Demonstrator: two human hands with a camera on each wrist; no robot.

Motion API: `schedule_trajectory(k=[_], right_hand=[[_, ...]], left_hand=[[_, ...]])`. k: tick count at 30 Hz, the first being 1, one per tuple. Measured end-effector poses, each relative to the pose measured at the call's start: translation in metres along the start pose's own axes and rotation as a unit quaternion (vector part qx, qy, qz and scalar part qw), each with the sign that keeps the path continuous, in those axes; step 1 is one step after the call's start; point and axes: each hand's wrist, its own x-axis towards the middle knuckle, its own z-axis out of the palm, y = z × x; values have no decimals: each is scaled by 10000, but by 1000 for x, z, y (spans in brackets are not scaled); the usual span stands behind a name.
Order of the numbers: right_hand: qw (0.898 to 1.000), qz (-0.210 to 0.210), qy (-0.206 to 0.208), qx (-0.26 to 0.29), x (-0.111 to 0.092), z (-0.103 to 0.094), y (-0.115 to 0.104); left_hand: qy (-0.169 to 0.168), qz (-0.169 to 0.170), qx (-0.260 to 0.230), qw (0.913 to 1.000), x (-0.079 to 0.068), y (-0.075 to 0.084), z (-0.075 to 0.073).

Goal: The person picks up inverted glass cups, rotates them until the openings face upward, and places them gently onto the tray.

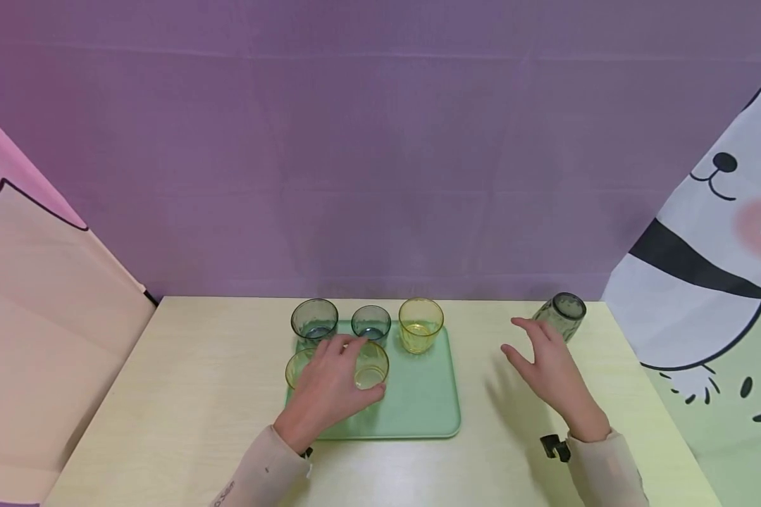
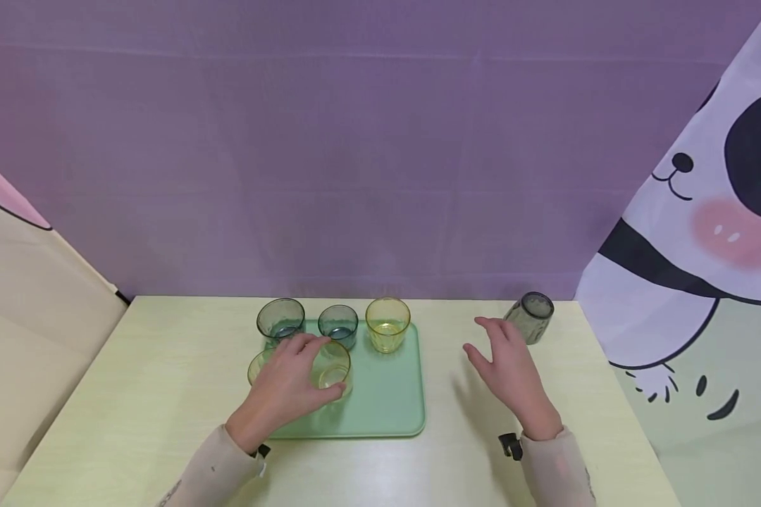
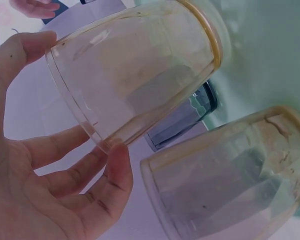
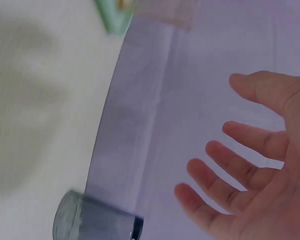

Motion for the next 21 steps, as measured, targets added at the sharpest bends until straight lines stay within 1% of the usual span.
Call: schedule_trajectory(k=[3,6,8,10,13,16,21], right_hand=[[9992,-115,132,-349,4,-3,11],[9974,-68,265,-671,7,-5,21],[9959,124,309,-846,9,-7,29],[9938,428,275,-985,12,-9,37],[9896,946,79,-1077,18,-12,50],[9849,1318,-153,-1112,25,-17,60],[9805,1596,-355,-1093,33,-20,74]], left_hand=[[21,37,48,10000,0,0,1],[36,67,97,9999,0,-1,2],[58,84,122,9999,0,-1,2],[70,94,142,9998,0,-1,2],[49,76,153,9998,0,-1,3],[3,48,153,9999,0,-1,3],[-48,29,175,9998,1,-1,4]])
